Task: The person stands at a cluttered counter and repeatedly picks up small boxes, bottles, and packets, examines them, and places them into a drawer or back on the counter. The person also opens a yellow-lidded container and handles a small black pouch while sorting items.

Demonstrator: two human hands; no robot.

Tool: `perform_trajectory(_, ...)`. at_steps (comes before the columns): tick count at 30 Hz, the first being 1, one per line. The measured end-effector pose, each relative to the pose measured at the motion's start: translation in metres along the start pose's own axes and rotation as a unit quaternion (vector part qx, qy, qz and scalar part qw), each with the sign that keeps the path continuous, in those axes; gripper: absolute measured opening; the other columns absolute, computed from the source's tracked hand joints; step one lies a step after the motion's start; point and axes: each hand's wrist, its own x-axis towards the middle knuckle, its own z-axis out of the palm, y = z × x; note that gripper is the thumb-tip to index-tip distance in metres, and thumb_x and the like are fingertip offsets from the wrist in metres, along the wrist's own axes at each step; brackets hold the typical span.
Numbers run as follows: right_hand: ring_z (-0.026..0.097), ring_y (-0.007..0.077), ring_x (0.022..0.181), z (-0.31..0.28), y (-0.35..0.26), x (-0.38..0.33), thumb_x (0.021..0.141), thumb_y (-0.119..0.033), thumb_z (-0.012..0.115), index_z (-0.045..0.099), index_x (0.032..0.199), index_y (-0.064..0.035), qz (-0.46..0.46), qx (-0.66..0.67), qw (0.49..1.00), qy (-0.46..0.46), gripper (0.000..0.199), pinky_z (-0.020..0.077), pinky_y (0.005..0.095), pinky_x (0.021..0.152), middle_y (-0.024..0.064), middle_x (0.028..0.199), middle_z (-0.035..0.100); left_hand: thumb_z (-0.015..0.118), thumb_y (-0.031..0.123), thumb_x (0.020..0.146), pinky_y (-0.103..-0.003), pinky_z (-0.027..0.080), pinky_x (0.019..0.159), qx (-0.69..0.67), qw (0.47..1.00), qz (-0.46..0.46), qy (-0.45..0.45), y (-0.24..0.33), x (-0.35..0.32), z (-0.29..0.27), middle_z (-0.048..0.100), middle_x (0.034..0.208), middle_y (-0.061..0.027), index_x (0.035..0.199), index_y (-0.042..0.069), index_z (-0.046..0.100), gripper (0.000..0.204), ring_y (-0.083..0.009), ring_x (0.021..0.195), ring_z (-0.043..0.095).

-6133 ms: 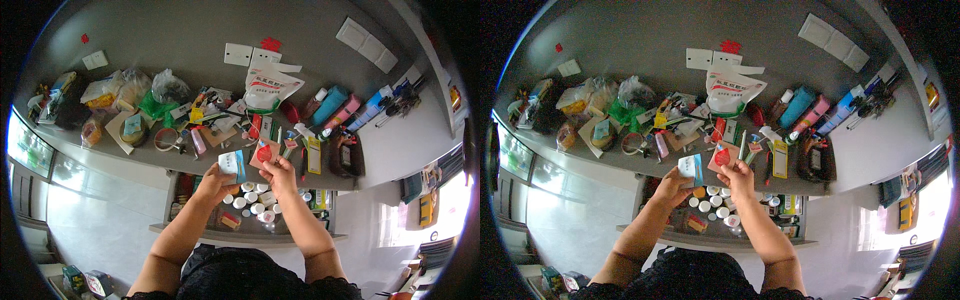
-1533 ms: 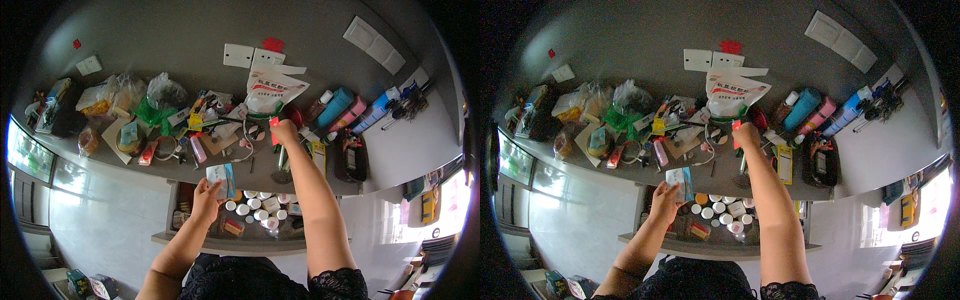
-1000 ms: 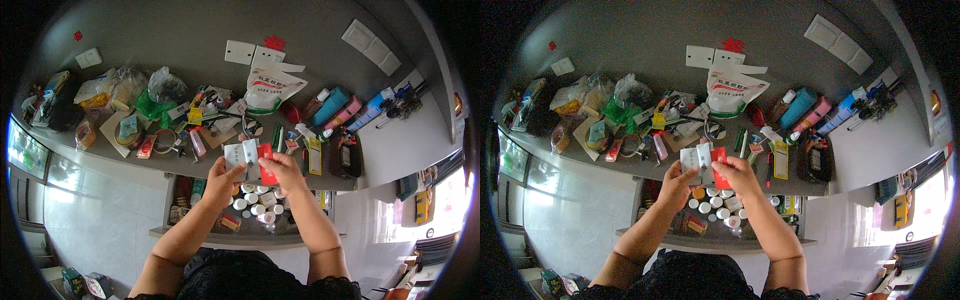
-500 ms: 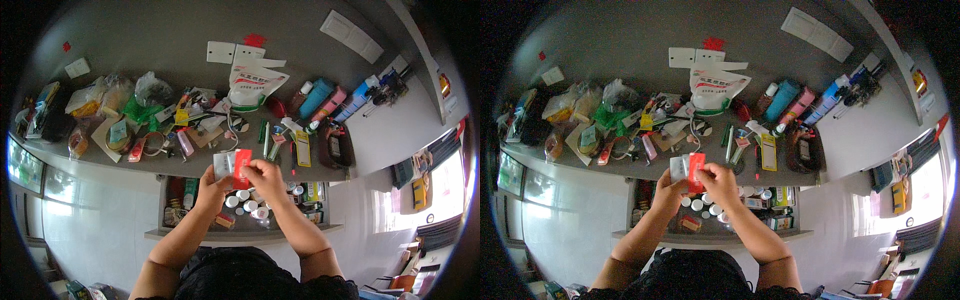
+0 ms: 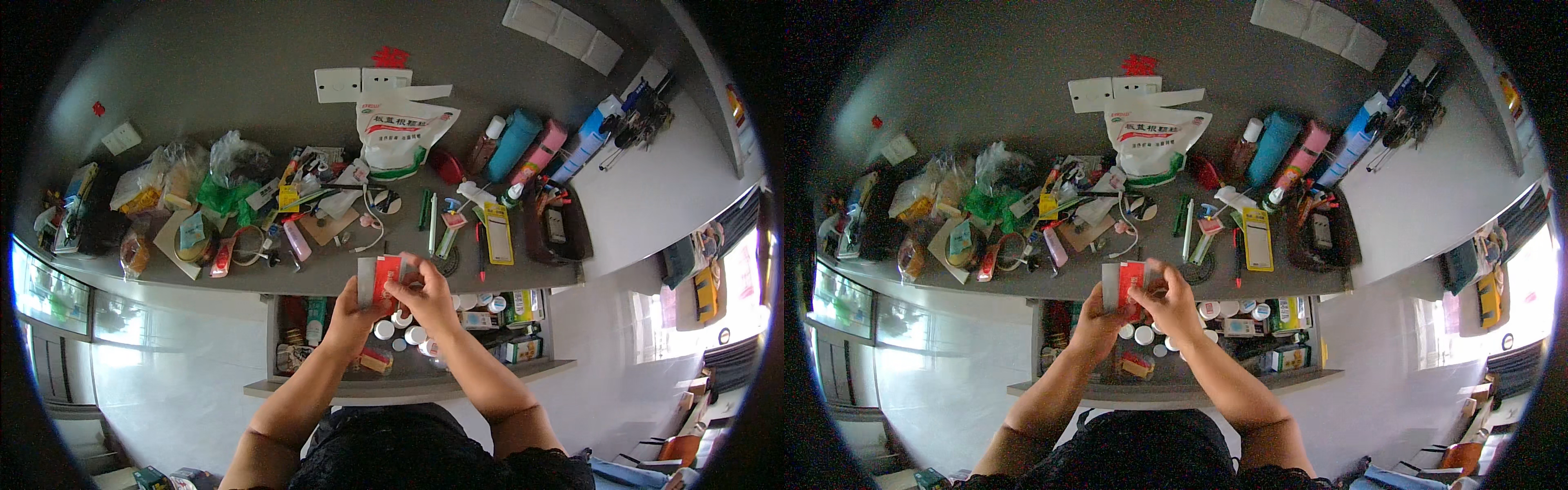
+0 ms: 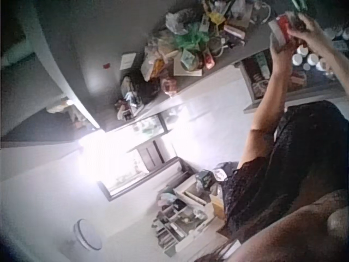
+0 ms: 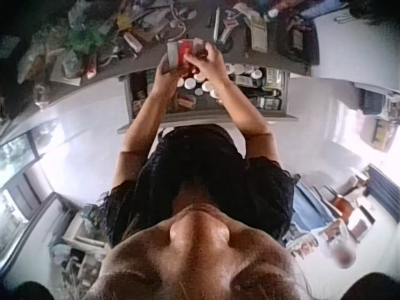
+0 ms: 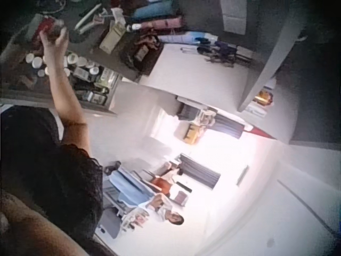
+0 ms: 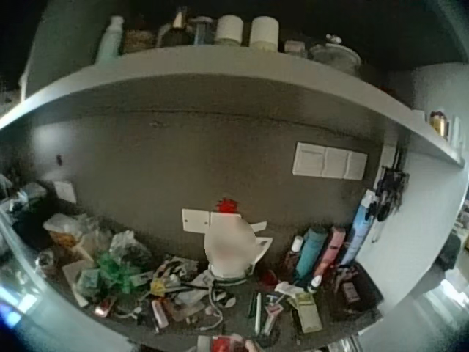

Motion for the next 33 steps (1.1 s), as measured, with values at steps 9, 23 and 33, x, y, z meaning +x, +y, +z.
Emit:
perform_trajectory(9, 0.059, 0.0258, 0.074, -0.011, -0.005, 0.027, 0.073, -0.015, 0.071, 0.061, 0.093, -0.0040, -0.139, -0.153, 0.978, 0.007, 0.025, 0.0478, 0.0327, 0.065, 0.0121, 0.082, 0.058, 0.077, 0.016, 0.065, -0.038, 0.046, 0.075, 0.434, 0.881, 0.178, 0.067, -0.024, 0.067, -0.031, 0.061, 0.091, -0.0147, 0.099, 0.005, 0.054, 0.042, -0.0305, 0.086, 0.057)
perform_trajectory(23, 0.055, 0.0140, 0.055, -0.013, 0.008, 0.027, 0.075, -0.029, 0.071, 0.063, 0.080, -0.0013, -0.065, -0.047, 0.995, -0.057, 0.029, 0.0438, 0.0290, 0.052, 0.0070, 0.062, 0.060, 0.060, 0.000, 0.082, -0.025, 0.046, 0.071, 0.131, 0.991, 0.020, 0.005, 0.009, 0.038, -0.012, 0.061, 0.087, -0.0045, 0.091, 0.000, 0.054, 0.011, -0.0122, 0.079, 0.059)
perform_trajectory(33, 0.047, 0.0102, 0.050, -0.071, -0.011, -0.018, 0.078, -0.037, 0.068, 0.056, 0.069, -0.0018, -0.048, -0.140, 0.988, 0.037, 0.038, 0.0372, 0.0302, 0.046, 0.0032, 0.055, 0.052, 0.065, 0.013, 0.082, -0.026, 0.045, 0.074, 0.099, 0.994, -0.046, 0.009, -0.006, 0.012, 0.033, 0.059, 0.096, -0.0076, 0.105, 0.000, 0.052, 0.030, -0.0124, 0.085, 0.055)
